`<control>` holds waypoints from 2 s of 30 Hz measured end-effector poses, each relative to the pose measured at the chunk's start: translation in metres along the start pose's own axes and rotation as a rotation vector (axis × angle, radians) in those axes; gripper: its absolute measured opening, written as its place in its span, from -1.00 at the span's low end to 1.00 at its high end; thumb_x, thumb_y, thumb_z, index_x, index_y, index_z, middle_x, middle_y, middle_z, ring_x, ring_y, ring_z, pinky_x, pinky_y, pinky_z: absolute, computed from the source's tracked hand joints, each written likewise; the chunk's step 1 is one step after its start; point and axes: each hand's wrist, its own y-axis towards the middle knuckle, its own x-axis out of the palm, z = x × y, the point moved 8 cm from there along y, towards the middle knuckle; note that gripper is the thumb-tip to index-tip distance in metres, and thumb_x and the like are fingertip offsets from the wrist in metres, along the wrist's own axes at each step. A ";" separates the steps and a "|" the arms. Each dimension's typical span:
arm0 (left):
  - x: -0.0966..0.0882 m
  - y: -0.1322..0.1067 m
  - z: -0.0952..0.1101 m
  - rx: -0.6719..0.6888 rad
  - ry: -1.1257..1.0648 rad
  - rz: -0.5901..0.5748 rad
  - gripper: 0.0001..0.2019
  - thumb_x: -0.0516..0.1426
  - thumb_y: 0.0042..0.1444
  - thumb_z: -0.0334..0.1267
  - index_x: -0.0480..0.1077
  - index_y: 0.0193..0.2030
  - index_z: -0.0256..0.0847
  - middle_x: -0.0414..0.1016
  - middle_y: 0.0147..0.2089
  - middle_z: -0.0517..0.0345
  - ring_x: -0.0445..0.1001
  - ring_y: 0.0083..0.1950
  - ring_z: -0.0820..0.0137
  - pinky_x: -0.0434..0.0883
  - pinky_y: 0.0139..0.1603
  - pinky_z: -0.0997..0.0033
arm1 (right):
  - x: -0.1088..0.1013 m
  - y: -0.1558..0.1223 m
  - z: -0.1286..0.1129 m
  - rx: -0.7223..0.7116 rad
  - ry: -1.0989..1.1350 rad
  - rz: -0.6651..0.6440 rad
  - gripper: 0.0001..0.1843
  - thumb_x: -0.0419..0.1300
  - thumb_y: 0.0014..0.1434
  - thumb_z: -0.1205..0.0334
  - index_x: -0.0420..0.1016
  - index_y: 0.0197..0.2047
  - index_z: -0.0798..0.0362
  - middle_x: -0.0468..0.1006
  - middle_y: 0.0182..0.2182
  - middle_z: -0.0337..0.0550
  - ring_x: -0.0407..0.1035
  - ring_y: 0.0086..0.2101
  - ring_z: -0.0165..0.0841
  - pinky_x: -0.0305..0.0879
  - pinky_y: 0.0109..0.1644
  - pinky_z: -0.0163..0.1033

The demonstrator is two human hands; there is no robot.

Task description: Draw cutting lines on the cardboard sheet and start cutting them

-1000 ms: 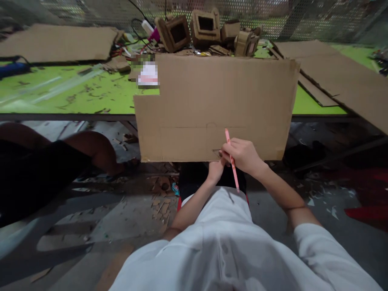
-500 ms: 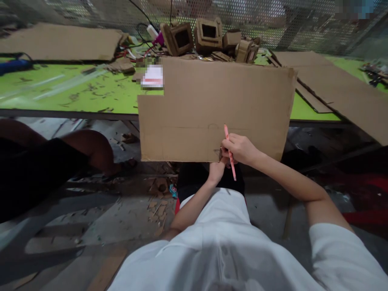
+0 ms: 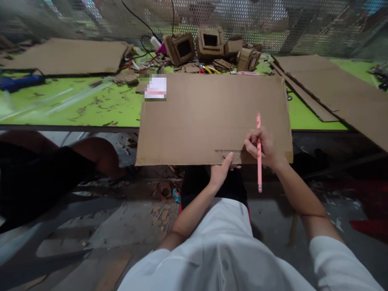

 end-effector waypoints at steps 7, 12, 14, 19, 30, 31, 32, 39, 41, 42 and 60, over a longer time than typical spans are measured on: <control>0.016 0.013 0.018 -0.043 0.053 -0.056 -0.62 0.17 0.03 0.05 0.37 -0.58 -0.22 0.33 -0.77 0.27 0.39 -0.69 0.48 0.26 -0.61 0.55 | -0.023 0.009 0.000 0.048 -0.121 -0.061 -0.78 0.15 0.12 0.36 0.11 -0.39 -0.01 0.37 -0.53 -0.35 0.20 -0.57 -0.54 0.15 -0.47 -0.38; 0.021 0.031 0.028 -0.079 0.019 -0.054 -0.62 0.18 0.01 0.10 0.38 -0.49 -0.22 0.29 -0.80 0.34 0.34 -0.74 0.49 0.15 -0.68 0.56 | -0.018 0.021 -0.003 -0.063 -0.126 -0.148 -0.87 0.18 0.12 0.37 0.26 -0.31 0.01 0.48 -0.48 -0.26 0.36 -0.50 -0.47 0.27 -0.40 -0.34; 0.022 0.040 0.030 -0.104 -0.007 -0.055 -0.60 0.20 -0.02 0.12 0.38 -0.50 -0.23 0.30 -0.80 0.32 0.33 -0.74 0.50 0.13 -0.68 0.56 | -0.015 0.028 -0.002 -0.122 -0.179 -0.158 -0.89 0.17 0.15 0.37 0.31 -0.25 0.02 0.50 -0.47 -0.23 0.38 -0.47 -0.44 0.29 -0.37 -0.32; 0.026 0.053 0.023 -0.237 -0.142 -0.071 -0.44 0.19 -0.14 0.30 0.40 -0.47 -0.28 0.46 -0.67 0.10 0.45 -0.64 0.41 0.12 -0.68 0.56 | -0.020 0.045 0.013 -0.166 -0.260 -0.105 -0.86 0.11 0.14 0.44 0.29 -0.25 0.02 0.50 -0.43 -0.17 0.39 -0.40 -0.37 0.33 -0.33 -0.27; 0.037 0.027 0.001 -0.655 -0.317 -0.198 -0.46 0.19 -0.08 0.24 0.41 -0.48 -0.33 0.57 -0.50 -0.09 0.51 -0.57 0.37 0.21 -0.68 0.54 | -0.017 0.065 0.060 0.175 -0.128 -0.230 -0.95 0.09 0.26 0.27 0.34 -0.21 0.04 0.58 -0.42 -0.17 0.44 -0.46 -0.40 0.30 -0.39 -0.31; 0.035 0.026 0.002 -0.672 -0.301 -0.202 -0.46 0.18 -0.07 0.24 0.40 -0.51 -0.33 0.53 -0.57 -0.05 0.46 -0.65 0.40 0.17 -0.71 0.54 | -0.016 0.064 0.062 0.225 -0.037 -0.253 -0.94 0.08 0.27 0.26 0.33 -0.19 0.03 0.58 -0.40 -0.18 0.45 -0.45 -0.43 0.31 -0.39 -0.34; 0.032 0.026 0.004 -0.681 -0.273 -0.197 -0.46 0.17 -0.04 0.24 0.39 -0.53 -0.32 0.49 -0.64 0.01 0.41 -0.69 0.43 0.15 -0.71 0.55 | -0.014 0.062 0.063 0.267 0.033 -0.291 -0.92 0.10 0.26 0.23 0.32 -0.17 0.02 0.58 -0.39 -0.20 0.45 -0.46 -0.45 0.31 -0.41 -0.37; 0.024 0.020 0.002 -0.804 -0.213 -0.297 -0.29 0.07 -0.15 0.45 0.44 -0.48 -0.32 0.40 -0.73 0.14 0.28 -0.78 0.51 0.05 -0.78 0.56 | 0.003 0.059 0.057 0.080 -0.013 -0.489 -0.72 0.26 0.12 0.05 0.30 -0.25 0.01 0.57 -0.09 -0.04 0.43 -0.03 -0.23 0.38 0.03 -0.07; 0.024 0.016 0.000 -0.863 -0.256 -0.315 -0.32 0.12 -0.12 0.39 0.48 -0.40 -0.35 0.40 -0.72 0.15 0.28 -0.78 0.53 0.05 -0.79 0.60 | 0.008 0.057 0.062 0.086 -0.091 -0.519 -0.76 0.22 0.15 0.08 0.30 -0.21 0.02 0.50 0.04 0.01 0.27 0.17 -0.16 0.18 0.25 0.09; 0.024 0.013 0.000 -0.887 -0.273 -0.320 -0.34 0.14 -0.09 0.34 0.49 -0.33 -0.36 0.40 -0.73 0.17 0.26 -0.79 0.54 0.06 -0.80 0.61 | 0.010 0.057 0.065 0.101 -0.129 -0.530 -0.78 0.19 0.17 0.10 0.30 -0.19 0.02 0.48 0.08 0.02 0.23 0.20 -0.16 0.12 0.29 0.13; 0.000 0.034 0.075 -0.619 -0.051 -0.496 -0.58 0.10 0.13 0.14 0.49 -0.05 -0.08 0.50 -0.59 0.13 0.38 -0.69 0.45 0.23 -0.72 0.55 | 0.029 0.082 0.098 0.265 -0.310 -0.461 -0.69 0.10 0.24 0.09 0.36 0.00 0.05 0.35 0.19 0.09 0.12 0.26 -0.04 -0.03 0.31 0.35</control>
